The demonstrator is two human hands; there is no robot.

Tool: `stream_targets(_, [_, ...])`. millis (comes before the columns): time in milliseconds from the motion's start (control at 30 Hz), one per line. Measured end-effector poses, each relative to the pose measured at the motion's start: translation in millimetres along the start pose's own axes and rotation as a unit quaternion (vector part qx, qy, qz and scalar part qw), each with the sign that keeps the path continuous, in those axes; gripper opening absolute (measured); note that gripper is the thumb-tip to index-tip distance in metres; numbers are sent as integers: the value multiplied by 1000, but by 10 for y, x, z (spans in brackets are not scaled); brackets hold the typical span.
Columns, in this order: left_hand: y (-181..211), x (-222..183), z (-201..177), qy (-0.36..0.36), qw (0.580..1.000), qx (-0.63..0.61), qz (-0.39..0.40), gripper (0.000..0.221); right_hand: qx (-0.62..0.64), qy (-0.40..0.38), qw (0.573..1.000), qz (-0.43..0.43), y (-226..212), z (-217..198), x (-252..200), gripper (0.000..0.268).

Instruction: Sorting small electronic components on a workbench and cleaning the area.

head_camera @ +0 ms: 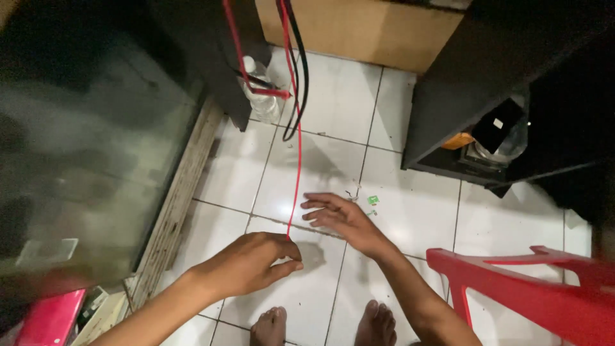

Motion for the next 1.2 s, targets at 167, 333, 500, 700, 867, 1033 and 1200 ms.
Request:
stream_targets(167, [98,-32,164,-86,996,13,23,38,-46,250,965,-70,-995,-439,121,44])
stream_targets(333, [278,-176,-225,25,995,41,-91,44,-162,339,903,-210,-2085,-521,99,16])
stream_targets(500, [1049,-435,-1147,487,860,-100,118,35,-103,348,903,-230,-2367,-536,237,41])
stream_targets(700, [1578,-246,-1814,485,799,-204,291,71,-17,258,944,-207,-2426,-429,371,23])
stream_targets(867, [1348,-186,-1876,463,782,-320,270,11,-33,333,919,-207,-2491,-689,241,22])
stream_targets(1033, [1409,-673,-1836,454,794,-328,235,17,-57,359,912,-189,-2504,-811,348,20])
stream_targets(1200, [1060,-738,-1908,443,842,-240,192,24,-107,315,918,-214,-2695,-803,328,30])
Point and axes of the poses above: each hand's wrist, its own x-axis towards the middle knuckle, its own z-axis out of the palm, y = z × x, the point moved 4 cm from there along x, towards the middle knuckle, and after that the axes turned 14 degrees about -x, right-handed, at the moved point
